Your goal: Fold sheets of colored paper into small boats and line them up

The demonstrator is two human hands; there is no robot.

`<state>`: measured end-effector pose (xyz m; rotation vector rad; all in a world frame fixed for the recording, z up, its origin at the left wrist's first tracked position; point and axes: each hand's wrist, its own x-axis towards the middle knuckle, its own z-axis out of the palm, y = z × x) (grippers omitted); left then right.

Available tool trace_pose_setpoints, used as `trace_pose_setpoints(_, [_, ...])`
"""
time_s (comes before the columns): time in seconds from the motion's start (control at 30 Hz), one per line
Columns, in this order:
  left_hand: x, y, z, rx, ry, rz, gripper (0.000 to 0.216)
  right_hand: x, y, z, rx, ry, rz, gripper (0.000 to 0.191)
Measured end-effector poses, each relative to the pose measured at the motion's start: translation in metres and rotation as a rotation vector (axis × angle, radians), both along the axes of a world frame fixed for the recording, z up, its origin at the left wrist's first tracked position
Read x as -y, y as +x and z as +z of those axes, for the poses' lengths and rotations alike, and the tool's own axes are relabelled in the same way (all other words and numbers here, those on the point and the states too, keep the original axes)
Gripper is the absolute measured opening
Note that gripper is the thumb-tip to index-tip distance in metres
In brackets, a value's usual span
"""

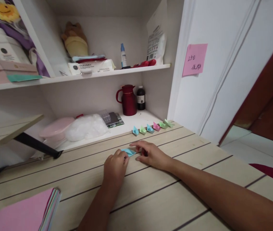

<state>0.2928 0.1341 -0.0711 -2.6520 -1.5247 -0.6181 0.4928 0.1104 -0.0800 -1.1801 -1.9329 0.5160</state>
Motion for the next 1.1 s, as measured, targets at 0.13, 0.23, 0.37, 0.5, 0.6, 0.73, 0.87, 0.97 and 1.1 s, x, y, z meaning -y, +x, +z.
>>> trace_pose_setpoints(0.13, [0.000,0.000,0.001,0.016,-0.011,-0.013,0.014,0.002,-0.001,-0.002,0.190,0.138,-0.010,0.040])
trace_pose_setpoints(0.23, [0.000,0.000,0.000,0.042,-0.021,-0.021,0.014,0.002,-0.003,-0.003,0.255,0.158,-0.033,0.029])
trace_pose_setpoints(0.37, [0.001,-0.001,0.001,0.102,-0.042,-0.031,0.013,0.000,-0.004,-0.004,0.281,0.162,-0.089,0.021])
trace_pose_setpoints(0.5, [0.001,-0.003,0.004,0.222,-0.070,0.017,0.020,0.000,-0.004,-0.004,0.320,0.191,-0.080,0.016])
trace_pose_setpoints(0.6, [-0.003,-0.009,0.004,0.367,-0.065,0.152,0.027,0.001,-0.004,-0.004,0.346,0.222,-0.069,0.014])
trace_pose_setpoints(0.73, [-0.010,-0.018,0.002,0.500,-0.084,0.279,0.034,0.004,-0.006,-0.002,0.352,0.233,-0.059,0.014])
trace_pose_setpoints(0.87, [-0.011,-0.018,0.002,0.503,-0.160,0.266,0.042,0.005,-0.007,0.001,0.347,0.221,-0.051,0.014])
trace_pose_setpoints(0.97, [-0.011,-0.015,0.003,0.470,-0.194,0.241,0.036,0.006,-0.008,0.002,0.342,0.218,-0.026,0.014])
trace_pose_setpoints(1.1, [-0.012,-0.011,0.002,0.432,-0.203,0.194,0.025,0.007,-0.008,0.003,0.342,0.216,0.000,0.015])
